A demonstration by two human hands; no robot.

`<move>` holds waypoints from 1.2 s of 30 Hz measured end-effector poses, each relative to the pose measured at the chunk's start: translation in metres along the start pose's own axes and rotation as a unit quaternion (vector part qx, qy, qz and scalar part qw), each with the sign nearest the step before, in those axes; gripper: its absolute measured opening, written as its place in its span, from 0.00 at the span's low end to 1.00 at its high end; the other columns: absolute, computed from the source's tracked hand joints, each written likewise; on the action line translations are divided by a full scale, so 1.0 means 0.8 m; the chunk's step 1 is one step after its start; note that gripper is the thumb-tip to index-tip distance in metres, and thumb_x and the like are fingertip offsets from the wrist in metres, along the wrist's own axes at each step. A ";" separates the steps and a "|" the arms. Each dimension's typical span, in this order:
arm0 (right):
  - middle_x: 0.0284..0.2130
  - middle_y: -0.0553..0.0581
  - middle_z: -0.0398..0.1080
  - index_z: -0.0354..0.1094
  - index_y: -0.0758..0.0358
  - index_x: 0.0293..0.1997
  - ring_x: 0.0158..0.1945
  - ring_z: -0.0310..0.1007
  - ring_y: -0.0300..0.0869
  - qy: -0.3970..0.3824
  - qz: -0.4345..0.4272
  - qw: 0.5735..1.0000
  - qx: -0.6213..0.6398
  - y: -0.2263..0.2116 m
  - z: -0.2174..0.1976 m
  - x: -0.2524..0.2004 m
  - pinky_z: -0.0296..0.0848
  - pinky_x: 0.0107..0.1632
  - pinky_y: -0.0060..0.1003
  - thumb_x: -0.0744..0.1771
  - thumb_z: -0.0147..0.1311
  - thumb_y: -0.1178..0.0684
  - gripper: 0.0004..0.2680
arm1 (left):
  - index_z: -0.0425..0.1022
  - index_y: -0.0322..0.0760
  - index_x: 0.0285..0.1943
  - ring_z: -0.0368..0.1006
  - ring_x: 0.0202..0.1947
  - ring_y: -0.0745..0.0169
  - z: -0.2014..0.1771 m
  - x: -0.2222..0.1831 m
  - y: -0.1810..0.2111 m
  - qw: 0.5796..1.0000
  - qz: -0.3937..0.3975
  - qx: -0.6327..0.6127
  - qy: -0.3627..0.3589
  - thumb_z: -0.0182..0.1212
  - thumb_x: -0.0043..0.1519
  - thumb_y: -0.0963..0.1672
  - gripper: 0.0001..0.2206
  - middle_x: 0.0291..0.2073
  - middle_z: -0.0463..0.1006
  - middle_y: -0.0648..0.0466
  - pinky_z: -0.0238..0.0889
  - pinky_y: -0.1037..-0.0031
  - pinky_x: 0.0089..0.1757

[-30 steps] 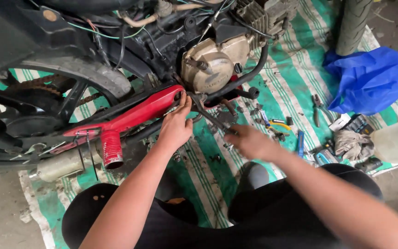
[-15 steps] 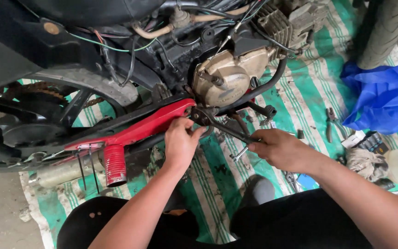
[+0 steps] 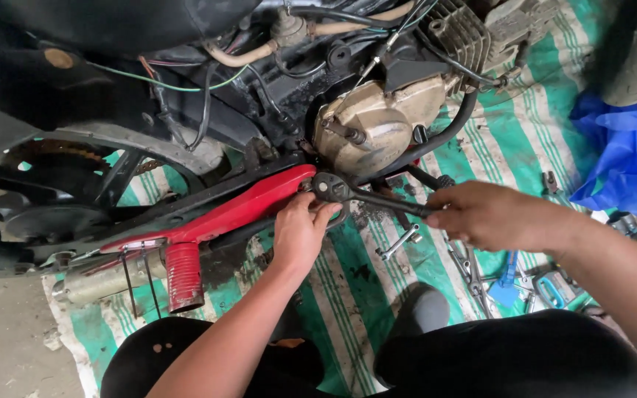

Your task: Aligning and securing the exhaust pipe and engine components on a motorcycle using various hand tools.

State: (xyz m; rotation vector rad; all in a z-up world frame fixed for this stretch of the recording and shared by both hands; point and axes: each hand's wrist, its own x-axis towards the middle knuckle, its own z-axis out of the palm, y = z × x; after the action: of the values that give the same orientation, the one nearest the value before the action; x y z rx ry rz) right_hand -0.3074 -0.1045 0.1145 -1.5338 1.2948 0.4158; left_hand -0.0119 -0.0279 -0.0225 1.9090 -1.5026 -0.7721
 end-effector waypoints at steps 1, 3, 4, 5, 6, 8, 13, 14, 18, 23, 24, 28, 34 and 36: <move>0.27 0.50 0.74 0.82 0.57 0.45 0.28 0.71 0.38 0.000 0.015 0.999 -0.035 -0.002 0.001 -0.001 0.73 0.32 0.35 0.73 0.55 0.43 0.12 | 0.81 0.29 0.44 0.83 0.26 0.45 0.008 0.001 -0.007 1.000 0.005 0.008 -0.005 0.74 0.64 0.52 0.19 0.30 0.88 0.47 0.75 0.61 0.33; 0.28 0.47 0.73 0.81 0.54 0.45 0.29 0.71 0.37 0.004 0.030 0.997 -0.073 0.021 0.009 0.008 0.75 0.34 0.34 0.74 0.52 0.41 0.13 | 0.78 0.33 0.37 0.81 0.27 0.40 0.006 0.007 -0.005 1.000 0.012 0.012 -0.006 0.72 0.65 0.53 0.19 0.28 0.86 0.49 0.73 0.56 0.35; 0.36 0.52 0.73 0.78 0.59 0.49 0.33 0.69 0.43 0.107 -0.234 0.948 -0.185 0.049 0.023 0.015 0.71 0.35 0.39 0.70 0.56 0.50 0.08 | 0.79 0.30 0.50 0.83 0.37 0.37 -0.004 0.006 0.002 0.998 -0.021 -0.010 -0.061 0.67 0.69 0.54 0.21 0.37 0.86 0.41 0.77 0.53 0.42; 0.45 0.57 0.72 0.75 0.65 0.53 0.36 0.68 0.50 0.206 -0.474 0.811 -0.276 0.078 0.038 0.022 0.67 0.36 0.44 0.67 0.61 0.59 0.10 | 0.79 0.27 0.64 0.86 0.48 0.34 -0.014 0.004 0.008 0.991 -0.054 -0.033 -0.115 0.63 0.73 0.55 0.25 0.46 0.86 0.34 0.80 0.49 0.50; 0.45 0.57 0.72 0.75 0.65 0.53 0.36 0.68 0.50 0.207 -0.474 0.809 -0.277 0.065 0.045 0.016 0.67 0.36 0.44 0.67 0.61 0.59 0.10 | 0.79 0.27 0.64 0.86 0.48 0.34 -0.013 0.004 0.006 0.992 -0.052 -0.033 -0.113 0.63 0.73 0.55 0.25 0.46 0.86 0.34 0.80 0.49 0.50; 0.31 0.53 0.77 0.82 0.59 0.51 0.28 0.71 0.40 0.083 -0.077 0.990 0.086 0.043 0.060 0.002 0.71 0.33 0.39 0.71 0.60 0.49 0.09 | 0.73 0.27 0.68 0.89 0.48 0.43 -0.010 0.004 0.004 0.968 -0.090 -0.143 -0.187 0.62 0.72 0.53 0.26 0.51 0.87 0.36 0.80 0.50 0.51; 0.19 0.59 0.58 0.70 0.70 0.47 0.14 0.55 0.41 -0.063 0.023 0.932 0.356 0.027 0.060 0.010 0.56 0.12 0.35 0.75 0.56 0.57 0.06 | 0.74 0.29 0.62 0.89 0.37 0.56 0.021 0.023 -0.043 0.929 -0.126 -0.286 -0.200 0.44 0.80 0.51 0.20 0.44 0.91 0.43 0.76 0.66 0.45; 0.19 0.60 0.59 0.70 0.70 0.48 0.14 0.58 0.43 -0.067 0.022 0.933 0.354 0.020 0.062 0.006 0.59 0.11 0.38 0.75 0.57 0.58 0.05 | 0.78 0.36 0.57 0.89 0.33 0.61 0.026 0.024 -0.051 0.929 -0.133 -0.281 -0.199 0.44 0.80 0.50 0.18 0.39 0.92 0.46 0.74 0.72 0.41; 0.38 0.57 0.74 0.74 0.67 0.53 0.29 0.70 0.48 0.216 -0.404 0.877 -0.148 0.065 0.089 0.023 0.68 0.32 0.43 0.70 0.60 0.57 0.08 | 0.82 0.35 0.52 0.86 0.38 0.63 0.019 0.027 -0.059 0.920 -0.149 -0.303 -0.197 0.46 0.80 0.49 0.19 0.41 0.93 0.47 0.70 0.73 0.44; 0.36 0.58 0.70 0.74 0.64 0.48 0.29 0.68 0.51 0.179 -0.427 0.865 -0.195 0.057 0.074 0.025 0.66 0.32 0.48 0.71 0.58 0.55 0.05 | 0.81 0.30 0.62 0.86 0.49 0.53 0.001 0.030 -0.057 0.871 -0.189 -0.385 -0.239 0.50 0.77 0.46 0.17 0.52 0.90 0.39 0.66 0.76 0.38; 0.36 0.58 0.70 0.74 0.64 0.48 0.29 0.68 0.51 0.178 -0.428 0.865 -0.193 0.058 0.078 0.024 0.66 0.32 0.48 0.71 0.58 0.55 0.05 | 0.81 0.30 0.62 0.86 0.49 0.53 -0.002 0.032 -0.052 0.871 -0.191 -0.384 -0.239 0.50 0.77 0.46 0.17 0.52 0.90 0.39 0.66 0.76 0.38; 0.38 0.55 0.79 0.75 0.57 0.51 0.38 0.78 0.49 0.101 -0.159 0.982 -0.025 0.028 0.080 0.010 0.75 0.44 0.46 0.71 0.57 0.45 0.09 | 0.84 0.30 0.53 0.82 0.40 0.63 -0.003 0.031 -0.049 0.857 -0.253 -0.387 -0.228 0.53 0.77 0.47 0.17 0.46 0.92 0.47 0.57 0.75 0.37; 0.39 0.53 0.83 0.72 0.51 0.49 0.42 0.84 0.49 0.046 0.004 0.999 -0.022 0.008 0.087 0.001 0.80 0.50 0.47 0.72 0.52 0.40 0.10 | 0.84 0.23 0.55 0.81 0.36 0.56 -0.005 0.031 -0.040 0.865 -0.230 -0.390 -0.216 0.52 0.76 0.46 0.18 0.44 0.91 0.43 0.72 0.70 0.46; 0.34 0.53 0.83 0.72 0.52 0.47 0.36 0.84 0.49 0.035 0.028 0.999 -0.019 0.007 0.107 0.003 0.80 0.46 0.47 0.72 0.52 0.41 0.10 | 0.85 0.24 0.54 0.81 0.36 0.57 -0.002 0.030 -0.042 0.874 -0.235 -0.365 -0.218 0.51 0.76 0.47 0.19 0.44 0.92 0.44 0.72 0.71 0.48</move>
State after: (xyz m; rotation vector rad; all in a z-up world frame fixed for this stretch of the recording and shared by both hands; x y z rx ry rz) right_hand -0.2821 -0.0321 0.0756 -1.5587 1.3932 0.4269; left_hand 0.0154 -0.0443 -0.0484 1.5437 -0.7402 -1.7918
